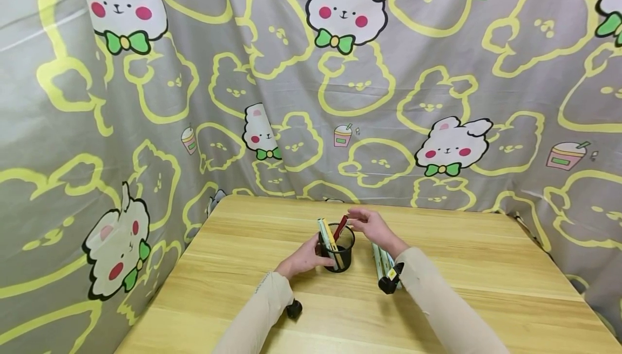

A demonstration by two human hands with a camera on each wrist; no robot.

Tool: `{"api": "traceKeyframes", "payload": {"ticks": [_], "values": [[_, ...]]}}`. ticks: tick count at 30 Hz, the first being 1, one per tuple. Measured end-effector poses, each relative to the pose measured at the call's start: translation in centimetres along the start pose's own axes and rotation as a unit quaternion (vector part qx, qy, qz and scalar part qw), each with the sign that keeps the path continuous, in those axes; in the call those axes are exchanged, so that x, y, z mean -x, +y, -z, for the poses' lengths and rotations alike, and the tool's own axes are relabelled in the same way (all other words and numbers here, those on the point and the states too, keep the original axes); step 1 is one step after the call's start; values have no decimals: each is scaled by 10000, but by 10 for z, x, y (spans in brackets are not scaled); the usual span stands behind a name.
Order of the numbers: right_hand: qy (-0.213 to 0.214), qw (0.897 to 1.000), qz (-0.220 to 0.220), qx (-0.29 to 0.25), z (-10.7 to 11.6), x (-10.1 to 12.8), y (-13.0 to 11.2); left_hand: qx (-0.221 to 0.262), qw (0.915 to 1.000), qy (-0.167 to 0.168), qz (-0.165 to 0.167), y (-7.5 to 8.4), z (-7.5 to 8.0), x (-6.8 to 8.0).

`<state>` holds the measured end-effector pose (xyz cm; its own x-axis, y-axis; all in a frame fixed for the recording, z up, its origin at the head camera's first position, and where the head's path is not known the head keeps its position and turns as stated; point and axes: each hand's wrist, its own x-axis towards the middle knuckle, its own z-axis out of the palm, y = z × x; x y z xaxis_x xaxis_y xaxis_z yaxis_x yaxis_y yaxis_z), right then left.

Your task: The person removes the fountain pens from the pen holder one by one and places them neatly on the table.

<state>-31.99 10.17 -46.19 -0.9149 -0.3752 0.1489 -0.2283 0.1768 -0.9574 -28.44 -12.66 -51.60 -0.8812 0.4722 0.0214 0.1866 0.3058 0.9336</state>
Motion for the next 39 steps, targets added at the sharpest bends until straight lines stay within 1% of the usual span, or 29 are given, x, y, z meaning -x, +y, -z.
{"api": "traceKeyframes", "payload": {"ticks": [6, 13, 19, 26, 33, 36, 39], "values": [[9, 10000, 17, -22, -2, -1, 1, 26, 10000, -24, -26, 0, 0, 0], [-8, 9997, -12, 225, -3, 1, 1, 103, 9999, -76, -69, -2, 0, -1], [-51, 9998, 20, 177, -2, 2, 4, 172, 9998, -88, -50, -1, 0, 0], [-8, 9997, 51, 220, -3, 2, 1, 206, 9997, -119, -64, -1, 0, 0], [61, 9991, 65, 414, -3, 1, 1, 218, 9996, -141, -114, 0, 1, 1], [47, 9990, 74, 440, -3, 3, -1, 198, 9996, -165, -104, 1, 1, 1], [-4, 9988, 117, 471, -4, 9, -13, 176, 9996, -186, -80, 1, 1, 1]]}}
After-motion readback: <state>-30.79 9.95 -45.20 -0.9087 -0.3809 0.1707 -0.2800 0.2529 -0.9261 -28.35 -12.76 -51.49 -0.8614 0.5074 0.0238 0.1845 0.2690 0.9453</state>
